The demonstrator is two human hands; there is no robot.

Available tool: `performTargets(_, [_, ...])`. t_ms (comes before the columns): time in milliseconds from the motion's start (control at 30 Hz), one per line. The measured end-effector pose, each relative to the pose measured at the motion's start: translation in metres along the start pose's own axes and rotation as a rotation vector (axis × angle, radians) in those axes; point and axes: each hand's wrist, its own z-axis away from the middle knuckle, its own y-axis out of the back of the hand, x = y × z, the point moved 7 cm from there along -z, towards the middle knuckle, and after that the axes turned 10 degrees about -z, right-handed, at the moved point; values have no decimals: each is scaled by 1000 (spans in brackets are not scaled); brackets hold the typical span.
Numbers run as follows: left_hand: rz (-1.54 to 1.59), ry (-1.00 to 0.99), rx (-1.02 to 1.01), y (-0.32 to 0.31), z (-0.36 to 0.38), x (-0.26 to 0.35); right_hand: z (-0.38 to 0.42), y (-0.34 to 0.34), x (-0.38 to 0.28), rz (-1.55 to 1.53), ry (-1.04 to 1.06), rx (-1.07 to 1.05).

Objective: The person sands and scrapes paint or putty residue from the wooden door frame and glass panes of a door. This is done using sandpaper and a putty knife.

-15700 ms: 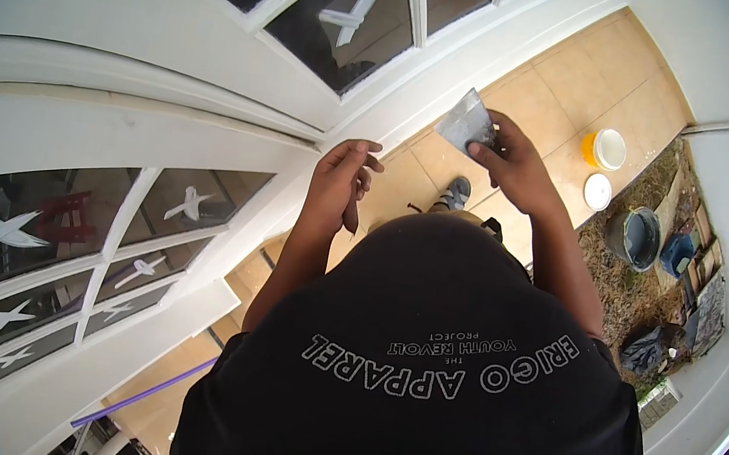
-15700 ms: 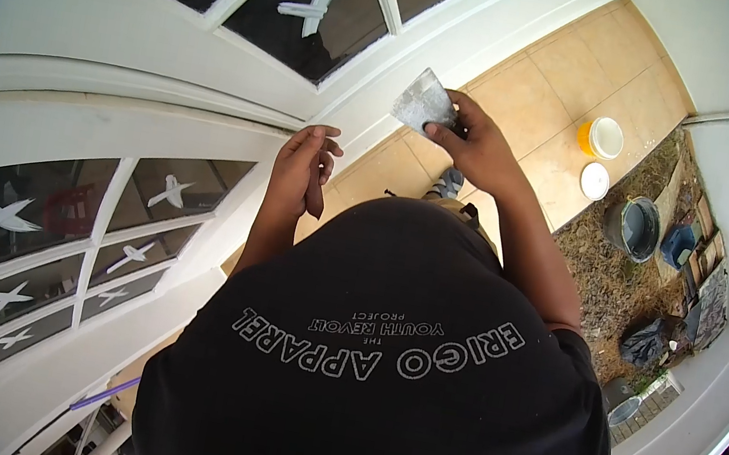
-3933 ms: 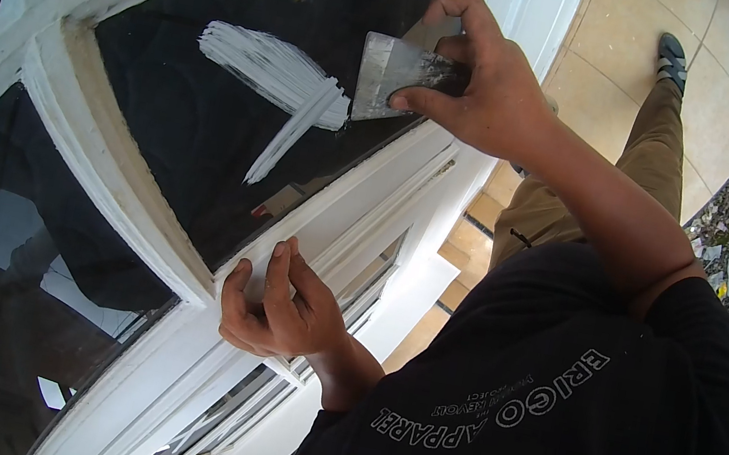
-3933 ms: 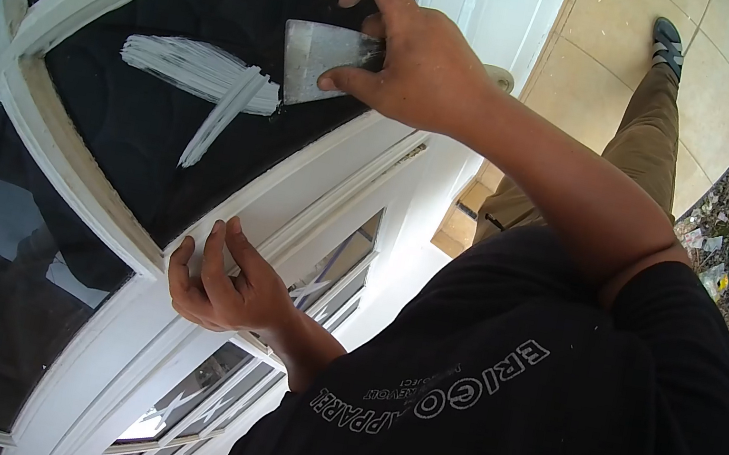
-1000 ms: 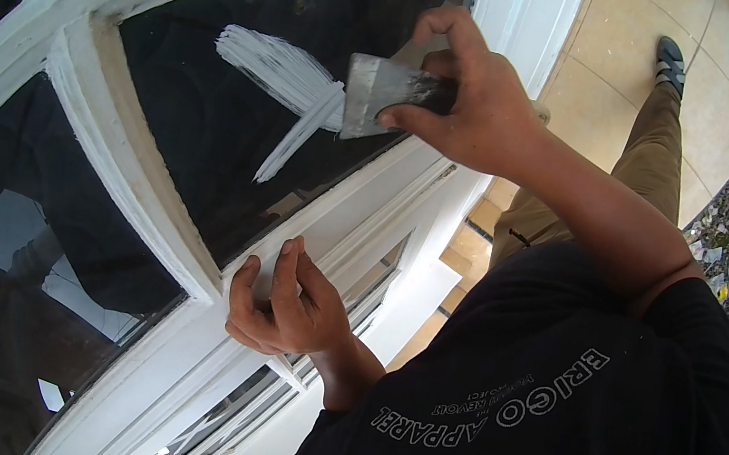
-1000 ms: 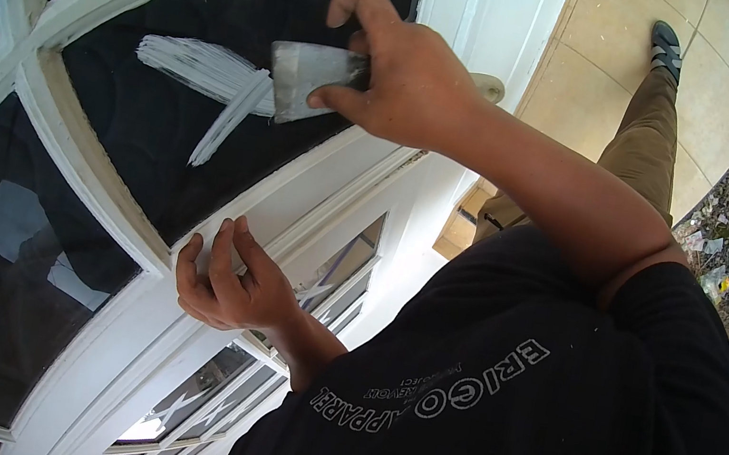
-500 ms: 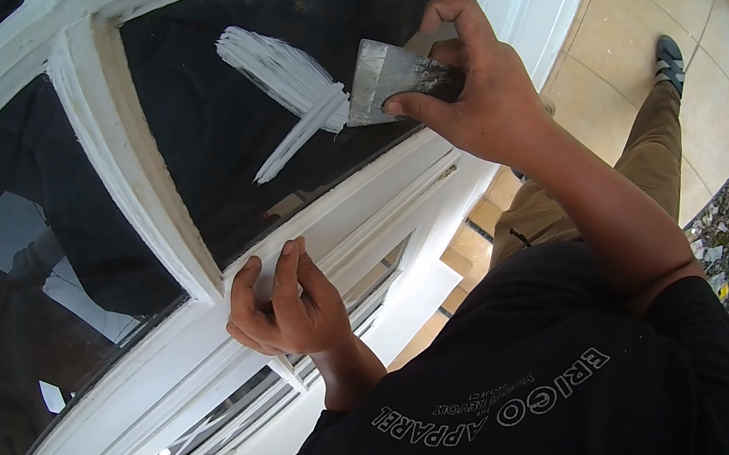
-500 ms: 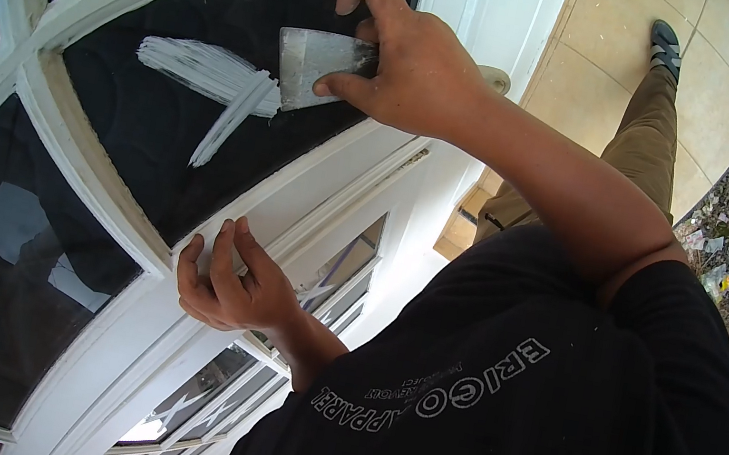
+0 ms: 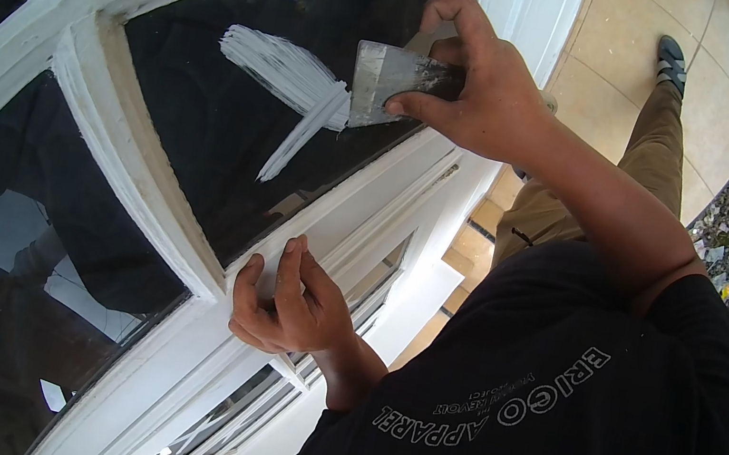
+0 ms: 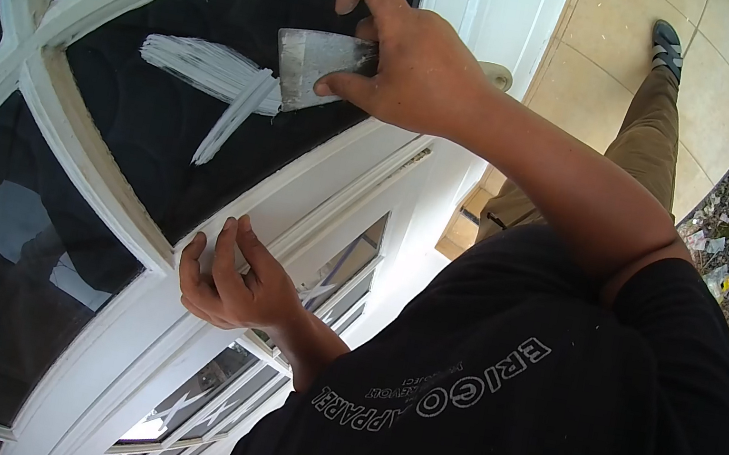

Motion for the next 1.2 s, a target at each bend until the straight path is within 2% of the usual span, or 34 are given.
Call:
performTargets(300, [-3, 11, 5, -1, 0, -1, -1, 1, -4, -6, 64, 8])
performTargets(600, [-11, 5, 3, 1, -1, -1, 0, -4, -4, -31, -6, -33])
performTargets(667, [-7, 16, -3, -1, -2, 0, 1, -3, -11, 31, 98, 15])
performTargets(800, [-18, 11, 2, 1, -4, -1, -2, -5, -9, -25, -5, -44])
performTargets(1033, [-20, 30, -7, 2, -7, 1, 8, 20, -5, -54, 90, -11])
performTargets(1100, [-9, 60, 8, 2, -7, -1, 12, 29, -7, -72, 131, -30])
performTargets(1200, [-3, 36, 45, 5, -11, 1, 30, 16, -27, 116, 172, -284])
